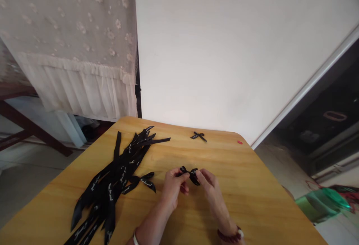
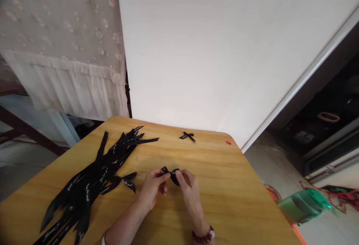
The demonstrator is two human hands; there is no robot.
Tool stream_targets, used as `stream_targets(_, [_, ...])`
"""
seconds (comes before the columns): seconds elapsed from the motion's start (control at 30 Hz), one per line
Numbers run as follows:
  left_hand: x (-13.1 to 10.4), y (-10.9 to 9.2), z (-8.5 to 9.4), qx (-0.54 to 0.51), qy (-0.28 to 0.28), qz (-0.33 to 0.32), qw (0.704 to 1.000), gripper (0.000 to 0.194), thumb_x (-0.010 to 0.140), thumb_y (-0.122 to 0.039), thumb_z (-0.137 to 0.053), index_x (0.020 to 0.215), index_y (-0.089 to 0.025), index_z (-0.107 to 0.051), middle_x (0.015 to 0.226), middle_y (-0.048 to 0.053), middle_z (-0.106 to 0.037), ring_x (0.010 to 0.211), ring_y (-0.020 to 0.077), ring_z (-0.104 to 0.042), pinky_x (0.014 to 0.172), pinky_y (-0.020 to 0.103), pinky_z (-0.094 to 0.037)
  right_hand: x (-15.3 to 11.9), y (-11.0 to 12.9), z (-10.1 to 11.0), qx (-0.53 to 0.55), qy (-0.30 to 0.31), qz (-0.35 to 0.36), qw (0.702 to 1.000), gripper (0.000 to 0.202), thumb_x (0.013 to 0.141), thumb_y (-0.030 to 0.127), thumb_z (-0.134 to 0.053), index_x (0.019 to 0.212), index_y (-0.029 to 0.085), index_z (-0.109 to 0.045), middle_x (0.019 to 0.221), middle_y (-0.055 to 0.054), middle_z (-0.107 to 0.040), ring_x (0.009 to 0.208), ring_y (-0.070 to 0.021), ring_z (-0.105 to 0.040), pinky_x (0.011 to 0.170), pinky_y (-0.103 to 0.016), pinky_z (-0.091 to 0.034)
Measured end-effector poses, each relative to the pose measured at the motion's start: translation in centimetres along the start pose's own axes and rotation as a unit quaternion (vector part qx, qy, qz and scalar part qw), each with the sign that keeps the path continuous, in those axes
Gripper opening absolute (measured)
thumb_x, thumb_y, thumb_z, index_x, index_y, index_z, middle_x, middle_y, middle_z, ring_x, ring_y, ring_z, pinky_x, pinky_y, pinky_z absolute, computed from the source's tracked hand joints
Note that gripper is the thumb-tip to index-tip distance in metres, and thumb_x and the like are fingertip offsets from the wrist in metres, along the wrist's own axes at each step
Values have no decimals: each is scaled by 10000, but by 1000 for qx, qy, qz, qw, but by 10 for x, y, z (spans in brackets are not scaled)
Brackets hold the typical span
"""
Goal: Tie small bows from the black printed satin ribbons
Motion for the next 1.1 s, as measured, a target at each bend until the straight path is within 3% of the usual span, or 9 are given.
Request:
stream_targets(0.17, [0, 1, -1, -20, 5, 0, 1000, 182, 540, -208, -634, 577, -144, -468, 382, -72, -448, 275, 71, -438, 266, 165, -338, 0, 0, -1, -7, -13, -11, 1000, 258, 652, 385, -576, 554, 151, -532, 504, 24, -489, 522, -116, -445, 493, -208, -343])
stream_targets(0.33, [-1, 1, -1, -48, 28, 30, 998, 198, 530, -179, -656, 631, -130, -494, 582, 5, -600, 500, 159, -611, 377, 197, -448, 1, -5, 0, -3, -19, -4, 1000, 241, 647, 362, -579, 528, 164, -509, 472, 44, -474, 476, -103, -436, 458, -200, -325])
stream_targets(0.57, [1, 5, 1, -74, 45, 28, 996, 175, 547, -145, -670, 654, -113, -535, 690, 65, -646, 661, 209, -637, 477, 217, -491, 2, -5, 0, -6, -9, 0, 1000, 198, 644, 328, -576, 548, 162, -530, 485, 16, -532, 493, -120, -480, 476, -208, -360])
stream_targets(0.8, [1, 3, 1, -72, 38, 40, 996, 189, 560, -187, -680, 689, -78, -594, 665, 97, -657, 642, 207, -636, 497, 224, -495, 2, -4, 1, -24, -16, 10, 1000, 211, 646, 341, -570, 540, 164, -527, 486, 17, -532, 482, -118, -476, 460, -207, -358])
stream_targets(1.1, [1, 2, 0, -82, 13, 35, 996, 209, 618, -284, -636, 673, -97, -560, 682, 97, -660, 569, 186, -633, 456, 220, -491, 2, -8, 0, -37, -18, 22, 999, 221, 657, 346, -563, 543, 165, -509, 487, 21, -510, 485, -113, -463, 460, -202, -359])
Point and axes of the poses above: each hand's wrist, its own x-axis towards the middle knuckle, its own z-axis out of the back of the hand, y = z × x, the point moved 1 cm from there along x, towards the middle knuckle
